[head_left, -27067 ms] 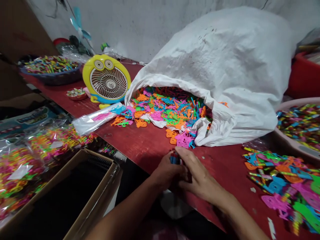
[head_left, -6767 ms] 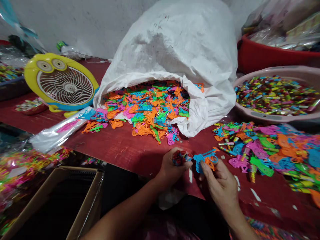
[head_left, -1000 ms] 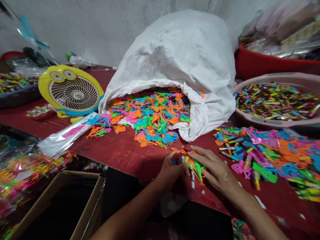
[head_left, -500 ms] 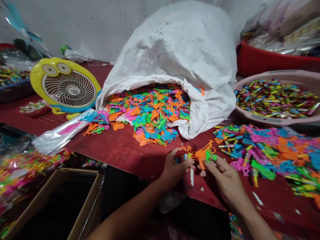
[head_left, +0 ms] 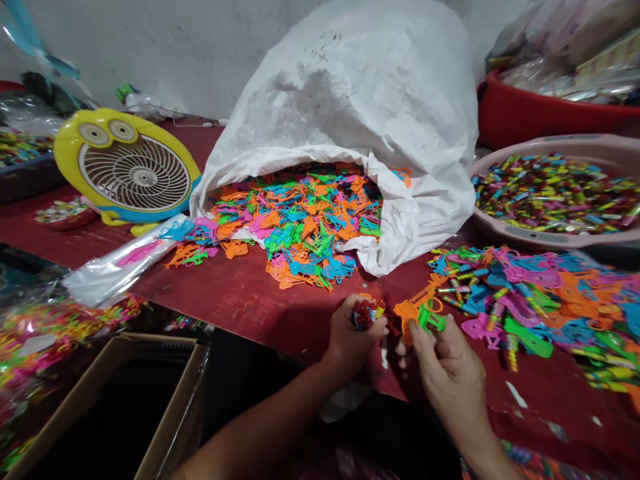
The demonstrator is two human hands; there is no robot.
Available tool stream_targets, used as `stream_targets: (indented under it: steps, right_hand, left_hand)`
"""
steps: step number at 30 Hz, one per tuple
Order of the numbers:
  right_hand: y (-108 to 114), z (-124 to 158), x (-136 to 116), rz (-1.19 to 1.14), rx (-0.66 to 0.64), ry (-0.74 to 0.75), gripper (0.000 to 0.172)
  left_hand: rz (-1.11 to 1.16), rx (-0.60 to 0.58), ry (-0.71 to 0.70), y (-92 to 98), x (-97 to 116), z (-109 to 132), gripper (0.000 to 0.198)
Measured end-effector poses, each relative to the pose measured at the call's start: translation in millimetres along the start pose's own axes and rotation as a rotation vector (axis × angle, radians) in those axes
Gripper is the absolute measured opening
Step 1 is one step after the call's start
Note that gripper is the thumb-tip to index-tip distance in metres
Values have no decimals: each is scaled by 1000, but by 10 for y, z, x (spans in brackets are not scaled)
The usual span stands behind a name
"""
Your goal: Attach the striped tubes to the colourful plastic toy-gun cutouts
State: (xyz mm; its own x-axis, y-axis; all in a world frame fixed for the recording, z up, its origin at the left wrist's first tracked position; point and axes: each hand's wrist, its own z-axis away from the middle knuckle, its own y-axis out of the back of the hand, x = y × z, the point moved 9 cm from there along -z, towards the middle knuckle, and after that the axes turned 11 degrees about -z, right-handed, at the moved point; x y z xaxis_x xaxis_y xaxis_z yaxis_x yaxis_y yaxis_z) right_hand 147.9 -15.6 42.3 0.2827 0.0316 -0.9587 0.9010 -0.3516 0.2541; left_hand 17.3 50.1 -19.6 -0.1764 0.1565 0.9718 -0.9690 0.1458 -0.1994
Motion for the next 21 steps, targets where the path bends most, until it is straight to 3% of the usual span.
stream_targets:
  steps: [5,9,16,21]
  right_hand:
    - [-162,60,-54,19,-13,29,19]
    - [-146,49,11,111,38,15,21]
    - [-126,30,77,-116,40,-12,21]
    - [-115,37,35,-121,62,0,21]
  left_hand:
    - [-87,56,-41,45,0,16,17]
    - [-36,20,-22,30,37,31,16]
    - [119,-38,25,-18,49,53,25]
    - [96,-24,4,-4,31,50,25]
